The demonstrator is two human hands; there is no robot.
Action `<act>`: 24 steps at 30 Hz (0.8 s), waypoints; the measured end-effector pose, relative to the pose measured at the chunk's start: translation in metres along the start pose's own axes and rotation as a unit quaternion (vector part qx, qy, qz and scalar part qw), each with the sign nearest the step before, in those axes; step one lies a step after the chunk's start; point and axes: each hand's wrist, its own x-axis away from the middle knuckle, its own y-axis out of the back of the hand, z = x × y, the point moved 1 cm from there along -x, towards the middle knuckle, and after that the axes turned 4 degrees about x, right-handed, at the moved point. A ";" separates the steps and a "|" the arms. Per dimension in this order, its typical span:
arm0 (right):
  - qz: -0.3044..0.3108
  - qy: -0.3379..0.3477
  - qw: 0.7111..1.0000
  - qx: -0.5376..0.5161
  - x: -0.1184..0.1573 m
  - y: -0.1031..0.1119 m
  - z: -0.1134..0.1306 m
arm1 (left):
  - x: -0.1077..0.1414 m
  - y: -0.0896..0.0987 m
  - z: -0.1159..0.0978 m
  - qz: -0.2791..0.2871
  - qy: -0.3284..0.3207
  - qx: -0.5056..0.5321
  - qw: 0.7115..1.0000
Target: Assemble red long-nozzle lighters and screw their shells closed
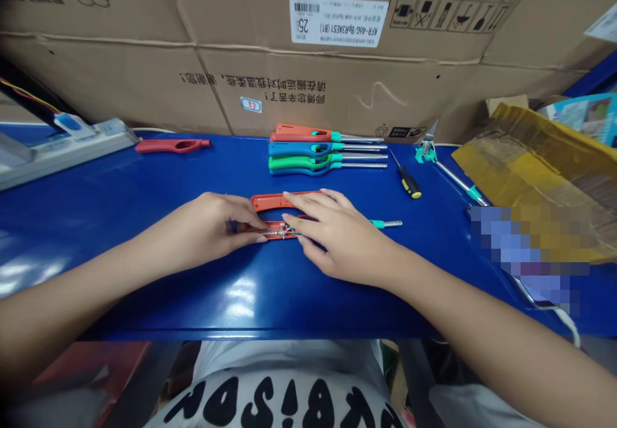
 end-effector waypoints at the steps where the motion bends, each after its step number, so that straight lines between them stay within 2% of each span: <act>1: 0.011 0.008 1.000 0.002 0.000 -0.001 -0.001 | 0.000 0.000 0.001 0.001 -0.006 0.008 1.000; 6: 0.092 0.049 0.994 0.024 -0.002 -0.001 0.003 | 0.000 -0.001 0.002 -0.010 -0.030 0.032 0.999; 12: 0.089 0.064 0.993 0.049 -0.001 0.004 0.004 | 0.000 -0.002 0.004 -0.026 -0.041 0.058 0.997; 18: 0.100 0.065 0.992 0.031 0.000 0.003 0.002 | 0.001 -0.002 0.003 -0.006 -0.024 0.038 0.999; 24: 0.105 0.065 0.991 0.057 0.000 0.001 0.005 | -0.001 -0.001 0.000 -0.002 0.000 0.019 1.000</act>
